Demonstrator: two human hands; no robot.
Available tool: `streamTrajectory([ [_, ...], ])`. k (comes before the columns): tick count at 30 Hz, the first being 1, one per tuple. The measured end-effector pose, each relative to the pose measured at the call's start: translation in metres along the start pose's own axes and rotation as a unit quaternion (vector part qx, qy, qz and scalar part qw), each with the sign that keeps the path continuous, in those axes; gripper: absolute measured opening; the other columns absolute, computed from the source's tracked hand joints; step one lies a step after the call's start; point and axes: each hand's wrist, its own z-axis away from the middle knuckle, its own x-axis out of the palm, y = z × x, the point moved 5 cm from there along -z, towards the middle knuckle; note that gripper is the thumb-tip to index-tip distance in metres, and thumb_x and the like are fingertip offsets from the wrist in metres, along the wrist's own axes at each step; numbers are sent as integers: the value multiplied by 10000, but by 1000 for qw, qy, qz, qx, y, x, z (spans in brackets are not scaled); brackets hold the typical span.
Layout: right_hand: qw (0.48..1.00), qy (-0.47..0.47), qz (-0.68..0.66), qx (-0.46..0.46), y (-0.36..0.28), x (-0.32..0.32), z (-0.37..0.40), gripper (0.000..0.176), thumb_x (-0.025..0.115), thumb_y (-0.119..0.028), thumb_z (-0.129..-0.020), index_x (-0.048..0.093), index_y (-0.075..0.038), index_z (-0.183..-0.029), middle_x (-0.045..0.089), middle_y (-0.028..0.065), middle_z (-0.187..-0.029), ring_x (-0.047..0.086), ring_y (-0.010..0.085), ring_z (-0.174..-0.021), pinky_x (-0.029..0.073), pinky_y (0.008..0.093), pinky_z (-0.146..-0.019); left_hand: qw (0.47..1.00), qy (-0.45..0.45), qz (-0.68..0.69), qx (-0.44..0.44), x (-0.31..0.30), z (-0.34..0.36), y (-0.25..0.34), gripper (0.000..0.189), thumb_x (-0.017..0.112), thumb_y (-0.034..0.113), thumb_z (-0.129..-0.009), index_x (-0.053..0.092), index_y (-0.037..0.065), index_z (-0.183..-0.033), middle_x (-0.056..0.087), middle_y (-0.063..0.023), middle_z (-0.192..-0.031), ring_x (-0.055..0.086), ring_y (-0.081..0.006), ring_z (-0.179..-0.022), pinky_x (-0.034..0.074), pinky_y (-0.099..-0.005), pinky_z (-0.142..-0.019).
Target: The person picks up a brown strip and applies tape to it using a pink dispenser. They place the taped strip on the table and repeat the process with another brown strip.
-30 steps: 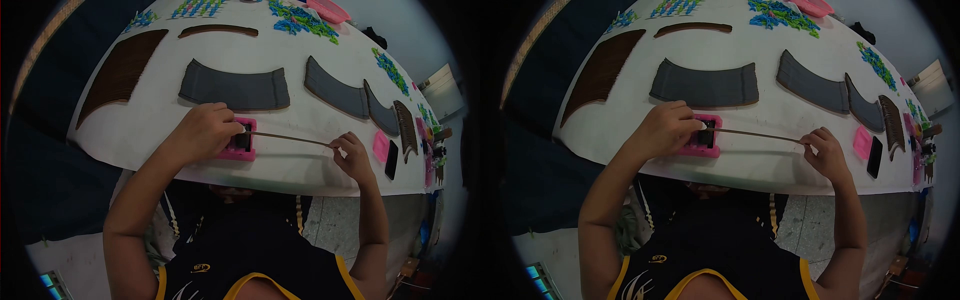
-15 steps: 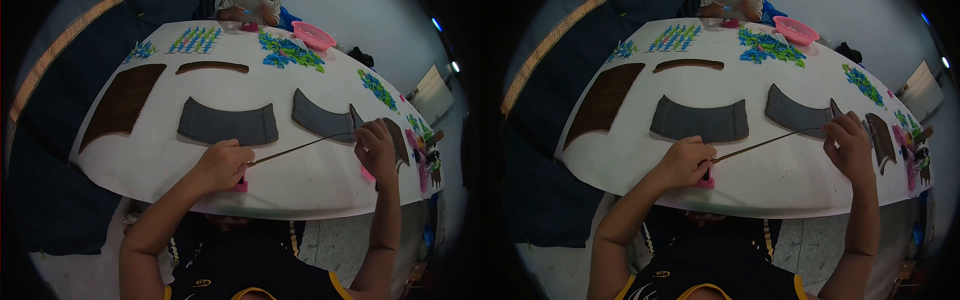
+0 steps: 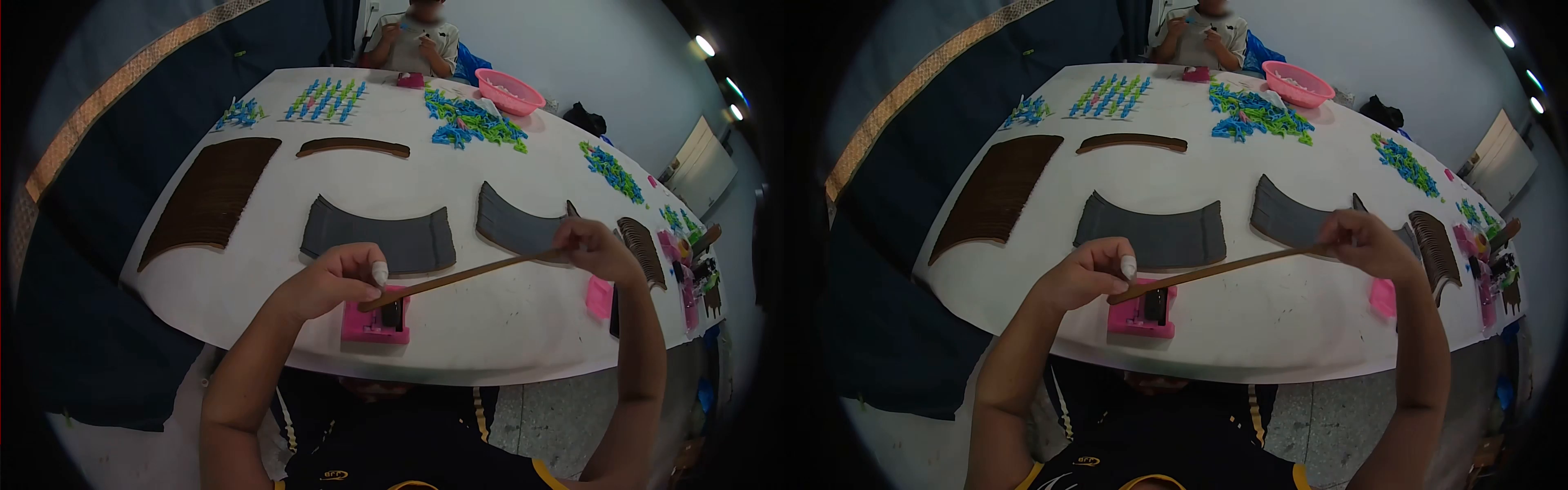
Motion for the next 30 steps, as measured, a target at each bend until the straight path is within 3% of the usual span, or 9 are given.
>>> streamTrajectory([
  [2, 959, -99, -263, 29, 28, 31, 4, 180, 671, 101, -887, 675, -18, -1022, 662, 3, -964, 609, 104, -905, 489, 289, -803, 989, 55, 136, 36, -14, 6, 1, 176, 687, -11, -878, 621, 89, -1007, 671, -25, -884, 604, -114, -825, 495, -281, -793],
  [3, 959, -100, -262, 26, 36, 46, 5, 180, 671, 101, -887, 675, -18, -1022, 662, 3, -964, 609, 104, -905, 489, 289, -803, 989, 57, 134, 38, -21, 8, -2, 176, 687, -11, -878, 621, 89, -1007, 671, -25, -884, 604, -114, -825, 495, -281, -793],
  [5, 899, -111, -422, 29, 47, 80, 8, 182, 681, 86, -874, 671, -34, -1010, 646, 31, -939, 588, 133, -860, 478, 302, -793, 969, -7, 233, 85, -31, 10, -6, 142, 647, 23, -876, 612, 95, -992, 636, -24, -815, 517, -140, -743, 415, -294, -714],
  [6, 898, -116, -422, 29, 51, 94, 9, 182, 681, 86, -874, 671, -34, -1010, 646, 31, -939, 588, 133, -860, 478, 302, -793, 968, -2, 234, 86, -35, 10, -10, 142, 647, 23, -876, 612, 95, -992, 636, -24, -815, 517, -140, -743, 415, -294, -714],
  [8, 790, -145, -594, 32, 52, 123, 11, 129, 668, 46, -880, 649, -49, -965, 622, 52, -923, 552, 157, -814, 450, 322, -759, 956, 25, 276, 100, -44, 14, -14, 153, 649, 35, -858, 612, 96, -994, 604, -30, -785, 441, -155, -698, 354, -318, -681],
  [9, 788, -153, -595, 32, 49, 134, 11, 129, 668, 46, -880, 649, -49, -965, 622, 52, -923, 552, 157, -814, 450, 322, -759, 955, 33, 276, 101, -46, 17, -14, 153, 649, 35, -858, 612, 96, -994, 604, -30, -785, 441, -155, -698, 354, -318, -681],
  [14, 681, -140, -718, 3, 36, 168, 5, 67, 603, -3, -888, 600, -62, -918, 535, 44, -870, 445, 164, -749, 387, 326, -706, 945, 63, 300, 113, -56, 23, -17, 183, 659, 29, -823, 616, 86, -992, 600, -31, -788, 456, -149, -701, 369, -318, -698],
  [22, 630, -123, -766, -5, 27, 185, -4, 45, 564, -74, -885, 591, -61, -918, 472, 15, -831, 422, 174, -776, 384, 331, -714, 943, 88, 298, 121, -63, 30, -20, 170, 641, 27, -816, 618, 78, -977, 578, -36, -775, 475, -151, -702, 384, -317, -702],
  [30, 589, -88, -803, -29, 21, 185, -6, 202, 586, -215, -884, 643, -76, -1019, 503, 2, -871, 418, 183, -834, 399, 351, -769, 940, 84, 304, 129, -70, 34, -23, 163, 634, 26, -825, 622, 72, -982, 579, -36, -781, 478, -146, -712, 388, -311, -695],
])
